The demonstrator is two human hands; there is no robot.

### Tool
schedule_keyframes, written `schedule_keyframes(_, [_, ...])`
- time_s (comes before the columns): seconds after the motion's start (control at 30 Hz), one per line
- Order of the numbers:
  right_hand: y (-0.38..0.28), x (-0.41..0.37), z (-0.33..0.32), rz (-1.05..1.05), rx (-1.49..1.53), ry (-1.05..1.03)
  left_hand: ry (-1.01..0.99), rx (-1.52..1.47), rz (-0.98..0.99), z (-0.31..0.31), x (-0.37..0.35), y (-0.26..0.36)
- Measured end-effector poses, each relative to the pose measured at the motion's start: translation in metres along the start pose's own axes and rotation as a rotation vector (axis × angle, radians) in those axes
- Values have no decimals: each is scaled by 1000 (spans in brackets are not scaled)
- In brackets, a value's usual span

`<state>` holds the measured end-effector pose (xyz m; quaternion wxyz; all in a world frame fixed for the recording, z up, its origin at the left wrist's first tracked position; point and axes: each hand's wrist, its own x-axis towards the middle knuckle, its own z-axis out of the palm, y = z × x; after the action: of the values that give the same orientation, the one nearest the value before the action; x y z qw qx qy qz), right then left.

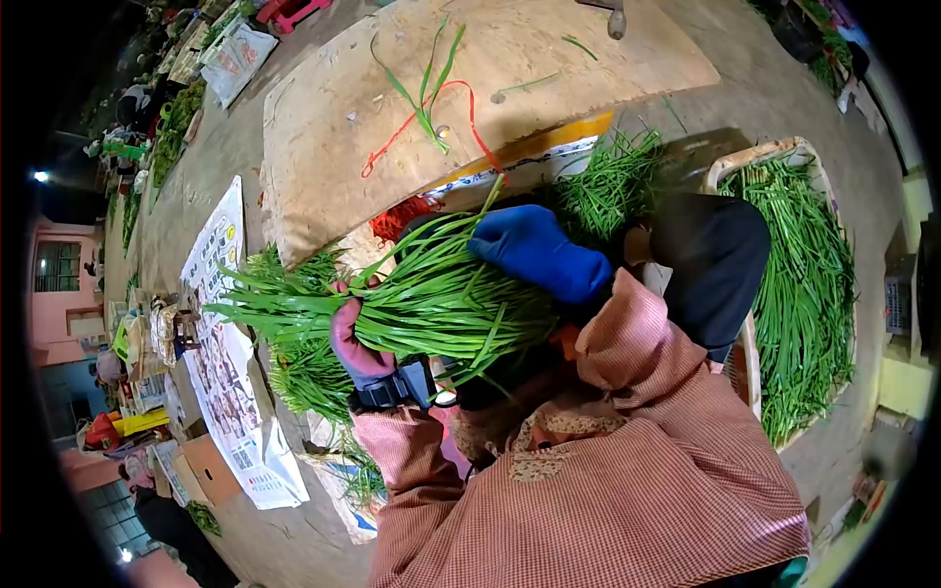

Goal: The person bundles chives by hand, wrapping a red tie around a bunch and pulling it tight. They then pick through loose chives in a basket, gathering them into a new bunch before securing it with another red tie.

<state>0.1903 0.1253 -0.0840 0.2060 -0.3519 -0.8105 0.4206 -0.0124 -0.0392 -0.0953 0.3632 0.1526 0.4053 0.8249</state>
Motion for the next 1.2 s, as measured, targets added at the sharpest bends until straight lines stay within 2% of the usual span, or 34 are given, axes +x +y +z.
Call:
schedule_keyframes(0.03, [5, -3, -3, -4, 46, 73, -24, -89, -60, 2, 0, 2])
schedule_keyframes(0.07, [12, -7, -13, -13, -66, 164, -119, -187, -154, 11, -3, 10])
schedule_keyframes(0.1, [22, -11, -27, 21, -125, 186, 0, 34, 31, -6, -1, 1])
schedule_keyframes(0.17, [58, -25, -64, 154, -228, 233, -81, -188, -164, 2, -3, 16])
schedule_keyframes(0.2, [69, -31, -88, 279, -443, 166, -89, -240, -173, -6, 0, 17])
schedule_keyframes(0.23, [69, -41, -113, 361, -503, 82, -126, -245, -164, -11, 1, 18])
schedule_keyframes(0.27, [89, -52, -124, 354, -652, 164, -93, -220, -150, -14, 1, 20])
schedule_keyframes(0.3, [85, -60, -138, 456, -572, 178, -61, -194, -140, -16, 0, 21])
schedule_keyframes(0.33, [82, -66, -148, 446, -628, 157, -124, -244, -187, -21, 1, 25])
schedule_keyframes(0.37, [79, -70, -153, 439, -681, 137, -94, -200, -165, -25, 2, 25])
schedule_keyframes(0.4, [76, -69, -157, 558, -631, -26, -115, -253, -172, -27, 4, 25])
schedule_keyframes(0.43, [76, -67, -149, 561, -629, -24, -138, -307, -179, -30, 5, 24])
schedule_keyframes(0.5, [75, -64, -123, 144, -528, 158, -140, -282, -174, -33, 6, 25])
schedule_keyframes(0.57, [48, -46, -97, 175, -315, 48, -126, -220, -192, -33, 7, 26])
schedule_keyframes(0.63, [46, -32, -62, -133, -159, 120, -99, -194, -178, -33, 8, 24])
schedule_keyframes(0.67, [29, -27, -57, -138, -157, 120, -132, -225, -191, -31, 9, 23])
schedule_keyframes(0.73, [-7, -24, -52, 137, 489, -36, -190, -268, -218, -29, 9, 24])
schedule_keyframes(0.83, [-45, -12, -56, 38, 558, -135, -153, -219, -206, -24, 10, 24])
schedule_keyframes(0.87, [-48, -8, -45, -88, 417, -115, -151, -222, -206, -22, 9, 24])
schedule_keyframes(0.9, [-44, -3, -33, -88, 415, -115, -135, -222, -201, -19, 9, 23])
schedule_keyframes(0.97, [-30, 7, -7, -470, -163, 33, -120, -219, -197, -16, 9, 22])
schedule_keyframes(1.0, [-22, 10, 1, -380, -20, 8, -106, -229, -206, -18, 9, 22])
schedule_keyframes(1.1, [-4, 14, 14, -391, -63, 89, -85, -218, -189, -16, 10, 23])
schedule_keyframes(1.13, [-4, 11, 13, -444, 10, 194, -127, -219, -192, -17, 10, 23])
schedule_keyframes(1.17, [-10, 6, 5, -439, 9, 190, -169, -220, -195, -17, 11, 22])
schedule_keyframes(1.2, [-15, 0, -6, -153, 335, 75, -181, -257, -193, -17, 12, 20])
